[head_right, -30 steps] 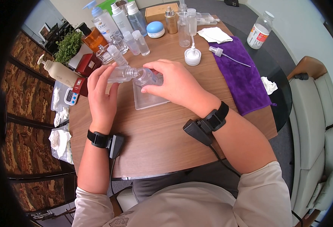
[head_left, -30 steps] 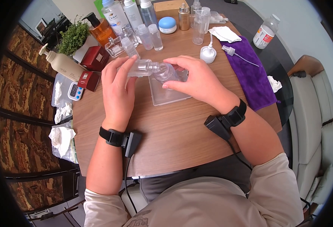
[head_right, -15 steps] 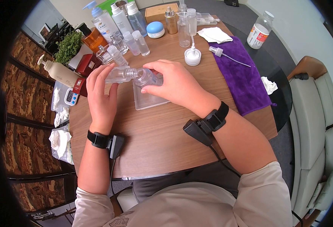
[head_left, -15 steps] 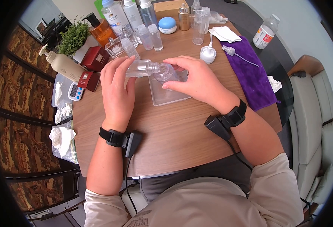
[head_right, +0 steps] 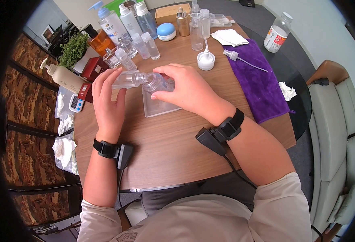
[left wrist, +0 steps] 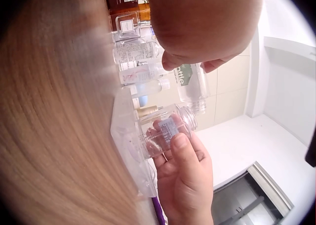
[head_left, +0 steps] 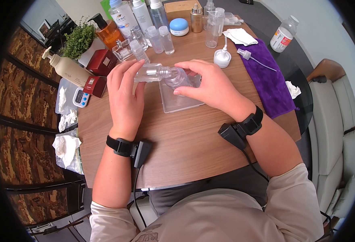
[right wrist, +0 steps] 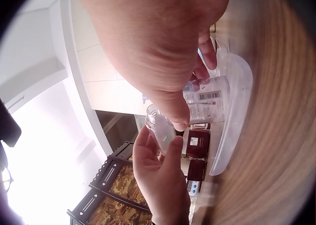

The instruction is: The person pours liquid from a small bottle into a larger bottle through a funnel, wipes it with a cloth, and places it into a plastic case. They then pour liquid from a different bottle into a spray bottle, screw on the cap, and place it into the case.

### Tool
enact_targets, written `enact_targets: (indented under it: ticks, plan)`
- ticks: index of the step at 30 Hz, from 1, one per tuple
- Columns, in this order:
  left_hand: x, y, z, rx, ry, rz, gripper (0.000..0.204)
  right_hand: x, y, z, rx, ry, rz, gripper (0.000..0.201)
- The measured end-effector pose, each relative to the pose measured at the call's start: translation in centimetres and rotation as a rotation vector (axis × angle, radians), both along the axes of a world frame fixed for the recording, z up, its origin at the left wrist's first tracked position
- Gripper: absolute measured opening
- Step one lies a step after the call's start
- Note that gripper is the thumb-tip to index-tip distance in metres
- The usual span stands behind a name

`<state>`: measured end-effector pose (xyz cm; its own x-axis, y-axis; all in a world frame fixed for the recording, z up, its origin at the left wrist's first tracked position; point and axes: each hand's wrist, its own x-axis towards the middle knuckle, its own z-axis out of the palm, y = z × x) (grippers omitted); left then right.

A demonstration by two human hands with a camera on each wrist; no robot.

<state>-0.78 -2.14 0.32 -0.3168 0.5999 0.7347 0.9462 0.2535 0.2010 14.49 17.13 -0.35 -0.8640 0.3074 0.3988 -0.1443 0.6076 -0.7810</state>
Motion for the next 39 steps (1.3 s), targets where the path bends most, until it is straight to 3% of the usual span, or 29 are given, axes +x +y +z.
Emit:
enact_targets:
  ticks: [10,16,31,33,36,39]
  plan:
    - [0.13,-0.01,0.05,0.005,0.002,0.013,0.059,-0.28,0.19,-0.67,-0.073,0.011,0.002,0.067]
    - [0.05,0.01,-0.08,0.006,0.003,0.025,0.057,-0.38,0.14,-0.62,-0.043,0.045,0.007,0.056]
    - [0.08,-0.02,-0.06,0.016,0.025,0.025,0.056,-0.22,-0.03,-0.43,-0.086,0.032,0.01,0.08]
    - [0.0,-0.03,-0.11,0.017,0.026,0.022,0.056,-0.4,0.19,-0.58,0.035,0.044,0.043,0.082]
    - [0.03,-0.06,-0.13,0.018,0.024,0.02,0.056,-0.09,-0.16,-0.22,-0.079,0.047,0.018,0.074]
    - [0.1,-0.07,-0.05,0.016,0.021,0.019,0.055,-0.29,0.19,-0.51,-0.031,0.01,0.054,0.067]
